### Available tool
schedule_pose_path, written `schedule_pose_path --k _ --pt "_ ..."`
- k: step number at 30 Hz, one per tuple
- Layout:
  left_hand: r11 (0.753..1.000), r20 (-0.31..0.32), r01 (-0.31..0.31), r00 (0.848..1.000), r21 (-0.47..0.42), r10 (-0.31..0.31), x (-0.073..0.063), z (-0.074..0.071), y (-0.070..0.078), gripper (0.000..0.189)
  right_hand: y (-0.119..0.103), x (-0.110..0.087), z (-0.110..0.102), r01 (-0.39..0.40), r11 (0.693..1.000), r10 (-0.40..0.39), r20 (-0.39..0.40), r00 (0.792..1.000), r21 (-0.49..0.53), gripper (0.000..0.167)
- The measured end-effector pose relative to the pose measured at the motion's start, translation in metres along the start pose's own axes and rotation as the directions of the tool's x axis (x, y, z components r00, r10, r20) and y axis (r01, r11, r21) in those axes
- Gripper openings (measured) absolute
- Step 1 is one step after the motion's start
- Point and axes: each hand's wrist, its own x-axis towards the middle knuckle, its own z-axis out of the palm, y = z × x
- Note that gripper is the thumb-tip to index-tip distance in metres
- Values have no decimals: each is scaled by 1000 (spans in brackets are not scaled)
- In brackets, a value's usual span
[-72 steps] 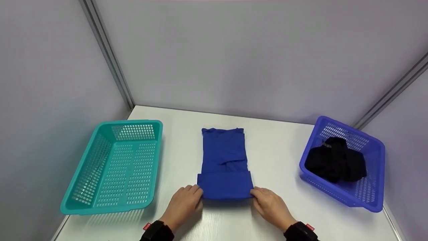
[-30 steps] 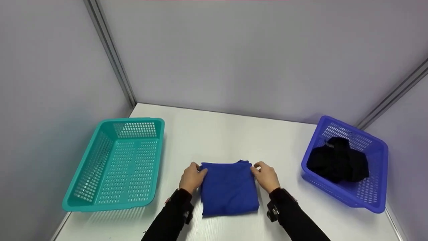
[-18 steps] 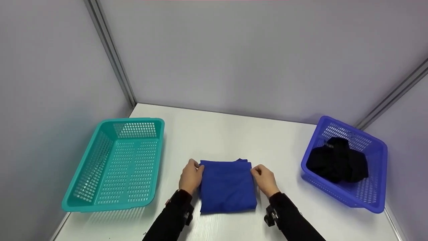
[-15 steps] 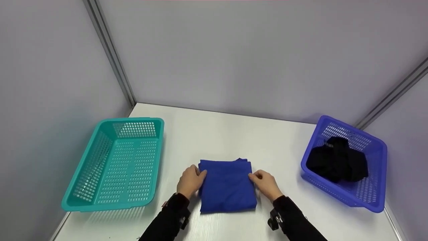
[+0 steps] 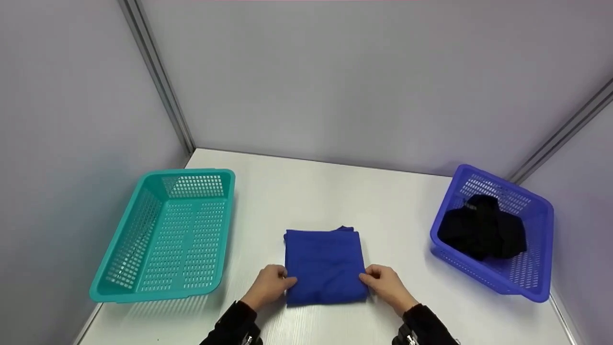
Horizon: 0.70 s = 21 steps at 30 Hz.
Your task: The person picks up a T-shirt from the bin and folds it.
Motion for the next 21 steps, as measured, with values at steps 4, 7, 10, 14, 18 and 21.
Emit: schedule_pose_path --k 4,7,10,14,18,21 --pt "997 46 42 998 -66 -39 -9 -1 -6 20 8 -10 0 -6 1000 5 33 999 15 22" --pt "994 108 77 992 -78 -68 -14 -2 -9 13 14 -17 -1 -27 999 23 117 993 28 22" --pt "996 137 67 989 -65 -57 -17 -2 -13 11 18 -22 -3 -16 1000 13 173 985 19 19" --pt "998 135 48 990 -41 -43 -21 -3 -16 10 22 -26 -6 22 1000 -20 173 985 -10 14" --pt "997 78 -12 997 80 6 -21 -12 -10 8 19 -23 -17 106 985 -94 88 992 -138 10" --pt "960 -29 -66 997 271 77 -16 -25 12 13 5 -14 -34 182 933 -200 -29 979 -310 8"
